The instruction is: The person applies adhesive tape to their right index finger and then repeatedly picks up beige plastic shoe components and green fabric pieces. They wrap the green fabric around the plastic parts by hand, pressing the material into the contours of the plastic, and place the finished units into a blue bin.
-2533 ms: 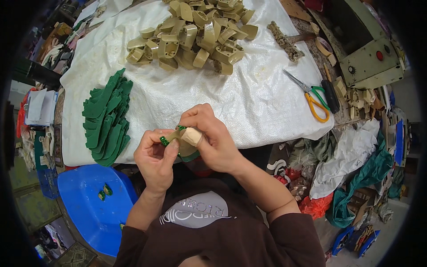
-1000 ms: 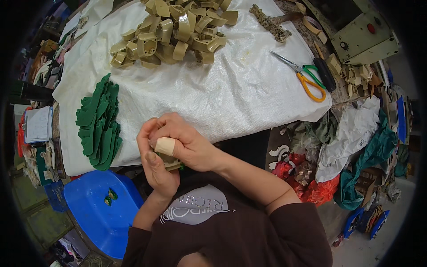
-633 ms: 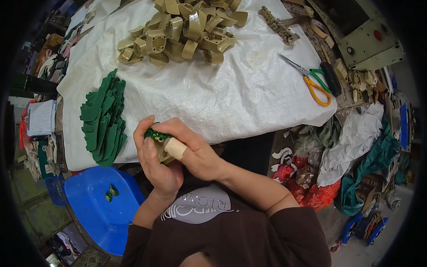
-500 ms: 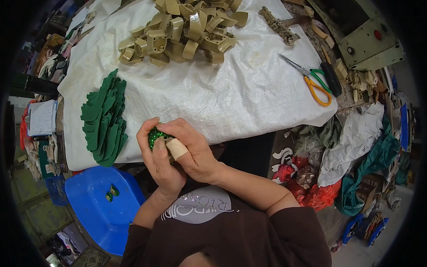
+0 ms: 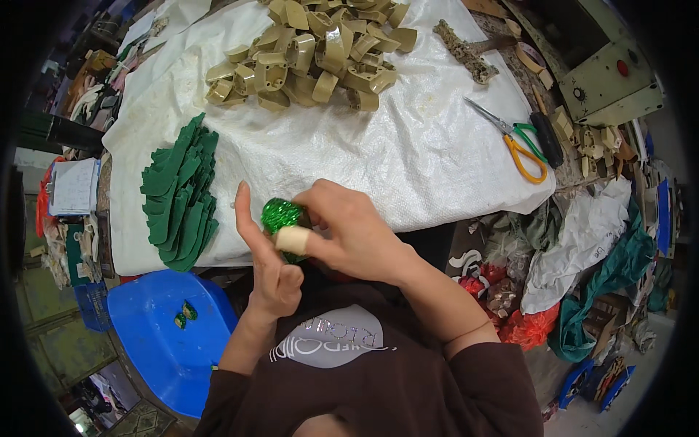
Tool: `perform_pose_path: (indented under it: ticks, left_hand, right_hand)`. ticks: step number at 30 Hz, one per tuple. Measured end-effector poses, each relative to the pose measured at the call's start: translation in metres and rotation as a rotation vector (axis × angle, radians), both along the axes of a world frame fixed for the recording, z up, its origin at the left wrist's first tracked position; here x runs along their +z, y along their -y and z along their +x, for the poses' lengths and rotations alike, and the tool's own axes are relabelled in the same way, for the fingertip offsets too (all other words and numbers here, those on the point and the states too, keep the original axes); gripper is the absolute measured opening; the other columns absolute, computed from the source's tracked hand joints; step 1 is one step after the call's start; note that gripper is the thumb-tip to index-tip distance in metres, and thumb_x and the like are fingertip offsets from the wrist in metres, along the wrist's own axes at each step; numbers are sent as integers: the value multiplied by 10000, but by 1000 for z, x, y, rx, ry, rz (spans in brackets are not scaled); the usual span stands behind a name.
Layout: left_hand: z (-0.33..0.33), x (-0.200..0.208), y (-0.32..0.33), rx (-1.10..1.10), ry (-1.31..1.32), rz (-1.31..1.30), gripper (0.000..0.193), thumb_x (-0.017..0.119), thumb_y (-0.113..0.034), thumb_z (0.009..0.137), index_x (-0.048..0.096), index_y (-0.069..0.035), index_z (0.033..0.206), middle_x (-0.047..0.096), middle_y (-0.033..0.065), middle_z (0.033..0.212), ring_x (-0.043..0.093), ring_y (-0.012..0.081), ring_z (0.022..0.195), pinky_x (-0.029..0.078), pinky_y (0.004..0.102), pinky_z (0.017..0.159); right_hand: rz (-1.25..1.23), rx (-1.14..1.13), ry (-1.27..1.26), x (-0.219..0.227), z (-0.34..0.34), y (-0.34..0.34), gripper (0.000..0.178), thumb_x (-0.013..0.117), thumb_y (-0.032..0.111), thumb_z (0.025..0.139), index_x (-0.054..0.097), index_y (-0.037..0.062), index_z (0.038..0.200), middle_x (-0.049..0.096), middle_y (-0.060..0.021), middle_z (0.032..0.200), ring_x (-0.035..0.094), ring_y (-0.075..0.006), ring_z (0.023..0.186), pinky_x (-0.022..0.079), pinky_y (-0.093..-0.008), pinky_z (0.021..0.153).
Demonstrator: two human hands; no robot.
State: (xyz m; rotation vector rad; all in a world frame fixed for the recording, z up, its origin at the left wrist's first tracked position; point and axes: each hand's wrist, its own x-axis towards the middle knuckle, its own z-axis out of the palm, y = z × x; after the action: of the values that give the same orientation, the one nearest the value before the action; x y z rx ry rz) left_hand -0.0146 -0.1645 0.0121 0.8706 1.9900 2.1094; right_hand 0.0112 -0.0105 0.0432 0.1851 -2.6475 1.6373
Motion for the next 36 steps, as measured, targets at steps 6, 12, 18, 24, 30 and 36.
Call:
perform_pose_path:
  ticks: [6,12,18,24,30,36]
  left_hand:
    - [-3,13,13,-36,250,-63,520,712,-122,785,464,35,1214,572,145,1055,599,220,940,482,285,794]
    - [-11,24,23,-30,-118,-327,548,720,23,650,510,38,1156,541,109,962,577,209,874,470,283,783]
    - [-9,35,15,-20,-243,-402,550,691,95,614,528,13,1132,562,136,895,600,258,743,504,303,621]
    - [-8,9,9,138,-366,-411,471,779,-51,563,526,1,956,575,119,810,615,271,682,502,336,584]
    - [-1,13,-3,265,-479,-446,491,827,-115,558,484,0,889,599,117,738,631,225,641,502,302,573]
    - [4,5,-16,427,-537,-484,496,831,-126,552,496,4,893,583,132,739,621,268,614,507,328,568]
  right_hand:
    - [-405,-114,-237,-32,2,5,345,563,274,880,585,-8,1078,559,-107,793,567,-213,724,462,-328,649]
    - [-988,76,362,-37,-7,-17,219,598,232,898,583,18,941,602,-40,900,570,-115,830,461,-266,751]
    - [-366,74,49,-15,-2,-18,173,562,192,891,582,22,874,606,-35,827,561,-107,751,455,-261,647]
    - [-657,-34,175,-25,-3,-8,202,536,203,928,608,19,967,628,-29,903,578,-110,835,457,-255,756]
    - [-900,6,221,-28,6,-7,287,478,234,953,593,-3,1067,601,-61,970,553,-113,909,441,-259,810]
    - [-631,-219,54,-37,3,13,316,425,271,971,581,12,1064,601,-67,958,563,-119,884,459,-266,796]
